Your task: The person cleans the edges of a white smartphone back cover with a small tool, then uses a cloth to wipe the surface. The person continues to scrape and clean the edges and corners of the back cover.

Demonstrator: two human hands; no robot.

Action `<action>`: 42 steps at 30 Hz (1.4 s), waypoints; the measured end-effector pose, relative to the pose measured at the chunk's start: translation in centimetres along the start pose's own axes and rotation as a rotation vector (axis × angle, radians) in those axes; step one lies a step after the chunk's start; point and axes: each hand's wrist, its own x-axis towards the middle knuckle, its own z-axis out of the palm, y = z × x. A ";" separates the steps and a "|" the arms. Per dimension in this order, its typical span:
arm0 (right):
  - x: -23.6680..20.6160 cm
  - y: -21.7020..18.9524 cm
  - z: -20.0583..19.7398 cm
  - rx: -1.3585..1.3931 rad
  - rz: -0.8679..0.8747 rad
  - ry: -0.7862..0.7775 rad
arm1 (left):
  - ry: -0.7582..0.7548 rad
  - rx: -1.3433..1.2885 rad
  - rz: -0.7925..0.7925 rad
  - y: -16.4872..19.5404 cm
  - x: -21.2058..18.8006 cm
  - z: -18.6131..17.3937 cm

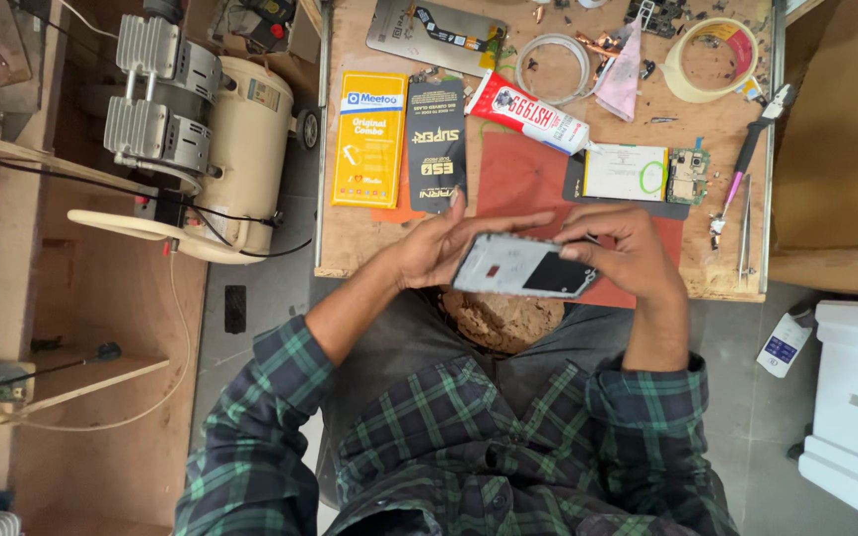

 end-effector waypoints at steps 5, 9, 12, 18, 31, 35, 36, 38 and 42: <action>1.3 -2.1 1.6 -0.198 0.117 0.015 | -0.074 -0.149 0.014 -0.6 0.4 1.4; 2.2 -3.4 2.2 -0.433 0.249 0.090 | 0.027 -0.196 0.000 -1.2 0.9 1.6; 2.3 -4.1 2.3 -0.565 -0.152 0.362 | 0.043 -0.219 0.081 -1.7 1.1 1.1; 2.8 -3.8 3.6 0.002 -0.092 0.541 | 0.130 -0.277 0.186 -2.3 1.3 -0.4; 4.3 -3.0 9.1 -0.296 -0.239 0.405 | 0.242 -0.339 0.132 -3.5 1.4 -2.6; 3.9 -2.5 9.0 -0.236 -0.154 0.477 | 0.140 -0.303 0.243 -3.4 1.2 -2.4; 3.9 -2.3 9.1 -0.217 -0.109 0.486 | 0.132 -0.303 0.260 -3.4 1.1 -2.3; 3.9 -1.9 9.6 -0.082 -0.017 0.490 | 0.117 -0.304 0.293 -3.6 1.0 -2.4; 4.1 -1.6 11.2 0.146 -0.020 0.411 | -0.049 -0.431 0.348 -4.1 1.0 -2.6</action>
